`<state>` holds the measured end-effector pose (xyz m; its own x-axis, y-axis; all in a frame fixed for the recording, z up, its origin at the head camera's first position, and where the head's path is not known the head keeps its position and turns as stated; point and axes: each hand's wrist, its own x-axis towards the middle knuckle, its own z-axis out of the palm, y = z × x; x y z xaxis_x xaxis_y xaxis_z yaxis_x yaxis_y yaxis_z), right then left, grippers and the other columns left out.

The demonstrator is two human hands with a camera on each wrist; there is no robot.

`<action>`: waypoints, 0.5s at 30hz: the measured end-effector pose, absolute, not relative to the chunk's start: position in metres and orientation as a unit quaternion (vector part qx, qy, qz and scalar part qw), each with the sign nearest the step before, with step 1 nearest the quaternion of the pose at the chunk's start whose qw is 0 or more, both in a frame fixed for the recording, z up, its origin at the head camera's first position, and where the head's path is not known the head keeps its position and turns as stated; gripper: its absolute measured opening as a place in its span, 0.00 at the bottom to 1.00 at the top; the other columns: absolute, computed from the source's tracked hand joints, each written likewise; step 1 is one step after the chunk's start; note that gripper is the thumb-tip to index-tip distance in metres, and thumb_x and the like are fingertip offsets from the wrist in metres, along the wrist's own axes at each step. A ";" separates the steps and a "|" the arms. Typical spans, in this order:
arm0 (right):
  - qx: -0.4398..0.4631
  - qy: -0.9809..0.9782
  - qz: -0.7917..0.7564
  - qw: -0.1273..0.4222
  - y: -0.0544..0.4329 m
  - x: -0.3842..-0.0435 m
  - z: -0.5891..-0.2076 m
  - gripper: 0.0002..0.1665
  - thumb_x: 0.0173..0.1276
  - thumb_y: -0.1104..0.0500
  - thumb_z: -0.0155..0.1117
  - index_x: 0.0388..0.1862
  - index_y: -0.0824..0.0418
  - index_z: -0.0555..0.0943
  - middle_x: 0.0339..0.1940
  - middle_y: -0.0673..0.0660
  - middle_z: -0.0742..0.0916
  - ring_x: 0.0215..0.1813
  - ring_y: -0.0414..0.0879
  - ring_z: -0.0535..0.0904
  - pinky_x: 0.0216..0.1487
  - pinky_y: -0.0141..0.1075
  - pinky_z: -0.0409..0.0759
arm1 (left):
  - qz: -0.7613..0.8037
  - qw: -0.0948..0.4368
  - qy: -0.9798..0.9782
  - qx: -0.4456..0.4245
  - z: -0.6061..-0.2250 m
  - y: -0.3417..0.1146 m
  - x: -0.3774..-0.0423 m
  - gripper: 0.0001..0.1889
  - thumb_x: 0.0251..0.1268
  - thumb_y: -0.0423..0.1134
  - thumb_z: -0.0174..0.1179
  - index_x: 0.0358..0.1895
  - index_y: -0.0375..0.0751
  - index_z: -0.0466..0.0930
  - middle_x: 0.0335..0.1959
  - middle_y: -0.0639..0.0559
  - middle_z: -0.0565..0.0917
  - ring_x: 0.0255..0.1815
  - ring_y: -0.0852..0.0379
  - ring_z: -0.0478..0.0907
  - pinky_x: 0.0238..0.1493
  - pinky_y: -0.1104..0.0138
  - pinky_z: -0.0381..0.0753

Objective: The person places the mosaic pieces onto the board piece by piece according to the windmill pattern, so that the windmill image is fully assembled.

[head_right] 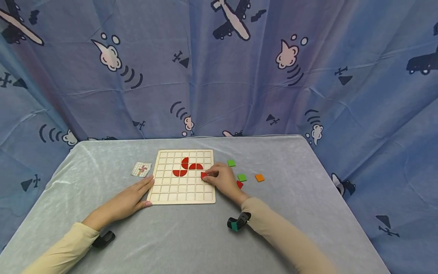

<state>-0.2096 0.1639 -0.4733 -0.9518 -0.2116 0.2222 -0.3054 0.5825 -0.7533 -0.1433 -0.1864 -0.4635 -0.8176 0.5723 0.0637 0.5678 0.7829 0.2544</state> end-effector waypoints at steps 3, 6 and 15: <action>0.155 -0.886 0.433 0.062 0.156 -0.211 -0.473 0.12 0.52 0.57 0.81 0.36 0.59 0.91 0.34 0.54 0.87 0.36 0.42 0.77 0.36 0.26 0.74 | 0.131 0.010 0.945 0.301 -0.464 -0.187 -0.143 0.40 0.68 0.50 0.61 0.74 0.28 0.58 0.78 0.35 0.60 0.77 0.37 0.61 0.73 0.47 0.68; 0.160 -0.891 0.419 0.064 0.149 -0.213 -0.472 0.11 0.53 0.57 0.80 0.36 0.58 0.91 0.33 0.52 0.87 0.35 0.41 0.77 0.35 0.26 0.73 | 0.133 0.009 0.945 0.300 -0.464 -0.187 -0.143 0.40 0.68 0.49 0.61 0.74 0.28 0.58 0.78 0.35 0.60 0.77 0.37 0.62 0.72 0.46 0.68; 0.168 -0.902 0.392 0.071 0.130 -0.220 -0.472 0.12 0.53 0.55 0.80 0.35 0.58 0.91 0.34 0.51 0.86 0.33 0.40 0.75 0.35 0.28 0.72 | 0.131 0.007 0.945 0.300 -0.465 -0.187 -0.143 0.40 0.68 0.50 0.61 0.74 0.28 0.59 0.78 0.35 0.60 0.77 0.37 0.62 0.72 0.47 0.68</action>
<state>-0.2200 0.1300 -0.4721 -0.9336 -0.2468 0.2598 -0.3583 0.6366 -0.6829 -0.1427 -0.1873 -0.4645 -0.8198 0.5689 0.0659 0.5653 0.7853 0.2524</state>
